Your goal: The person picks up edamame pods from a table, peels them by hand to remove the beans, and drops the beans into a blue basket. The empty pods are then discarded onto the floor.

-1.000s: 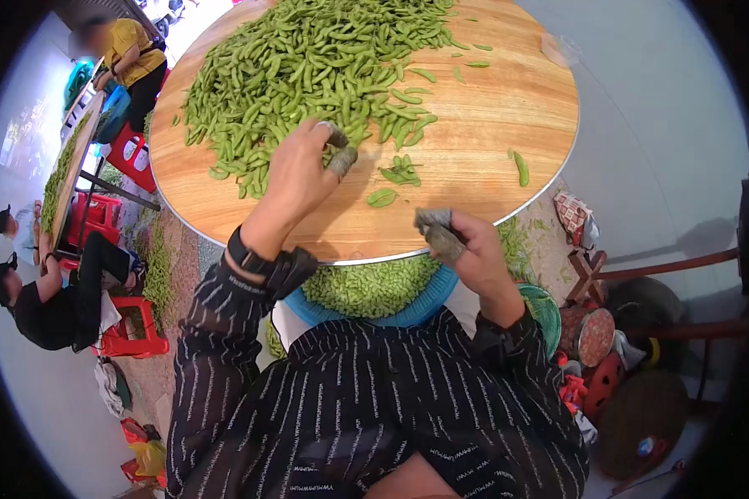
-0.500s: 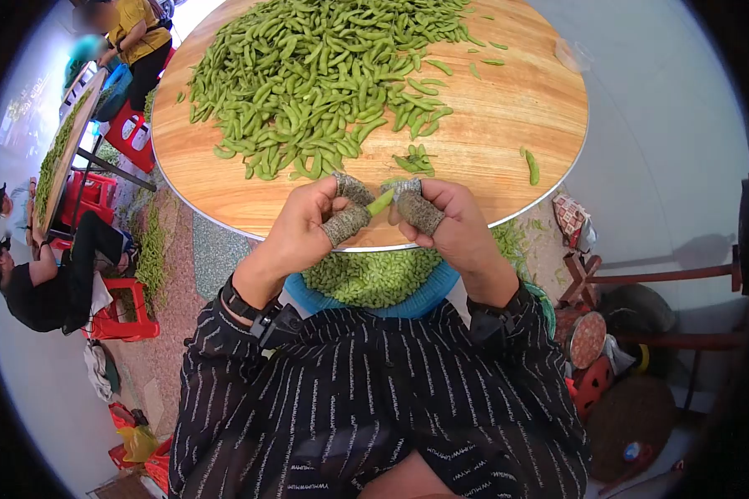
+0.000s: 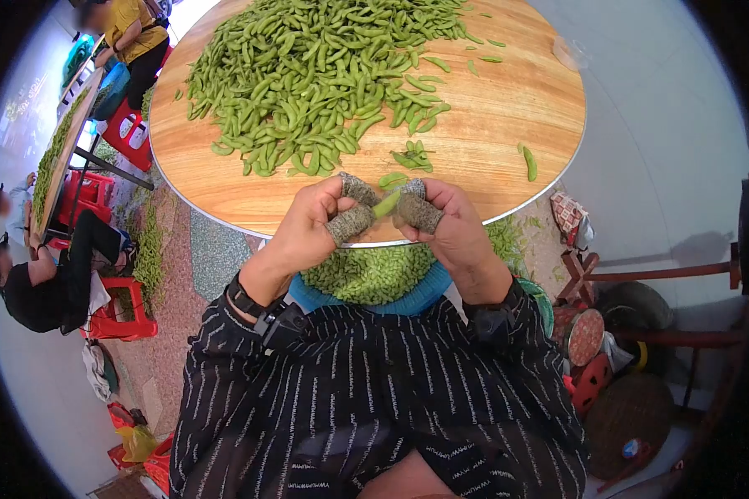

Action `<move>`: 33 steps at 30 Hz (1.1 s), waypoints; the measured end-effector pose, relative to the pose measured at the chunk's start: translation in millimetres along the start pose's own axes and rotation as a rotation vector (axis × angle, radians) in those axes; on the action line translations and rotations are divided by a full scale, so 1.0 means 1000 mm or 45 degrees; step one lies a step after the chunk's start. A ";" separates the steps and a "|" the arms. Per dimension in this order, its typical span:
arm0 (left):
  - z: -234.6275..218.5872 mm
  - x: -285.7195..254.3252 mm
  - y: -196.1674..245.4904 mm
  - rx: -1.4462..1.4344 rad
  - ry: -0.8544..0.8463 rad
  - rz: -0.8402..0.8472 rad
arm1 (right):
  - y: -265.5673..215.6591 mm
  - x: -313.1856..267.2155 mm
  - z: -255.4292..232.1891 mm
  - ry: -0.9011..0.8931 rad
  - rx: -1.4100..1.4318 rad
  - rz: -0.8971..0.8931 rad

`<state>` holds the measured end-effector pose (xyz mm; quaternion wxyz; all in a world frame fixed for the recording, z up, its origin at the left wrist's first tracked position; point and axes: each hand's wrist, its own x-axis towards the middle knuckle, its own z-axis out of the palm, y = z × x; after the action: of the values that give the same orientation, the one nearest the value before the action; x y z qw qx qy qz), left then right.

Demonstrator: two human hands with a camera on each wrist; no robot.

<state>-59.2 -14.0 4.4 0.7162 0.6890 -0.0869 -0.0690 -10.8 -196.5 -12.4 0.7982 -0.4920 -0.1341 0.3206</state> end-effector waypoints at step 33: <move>0.016 -0.001 -0.028 1.462 0.260 0.668 | 0.006 -0.011 -0.001 -0.058 -0.086 -0.064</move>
<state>-63.5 -30.6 -22.6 0.2308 0.9220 -0.2071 0.2320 -20.7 -202.8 -16.7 0.7857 -0.5079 -0.1752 0.3068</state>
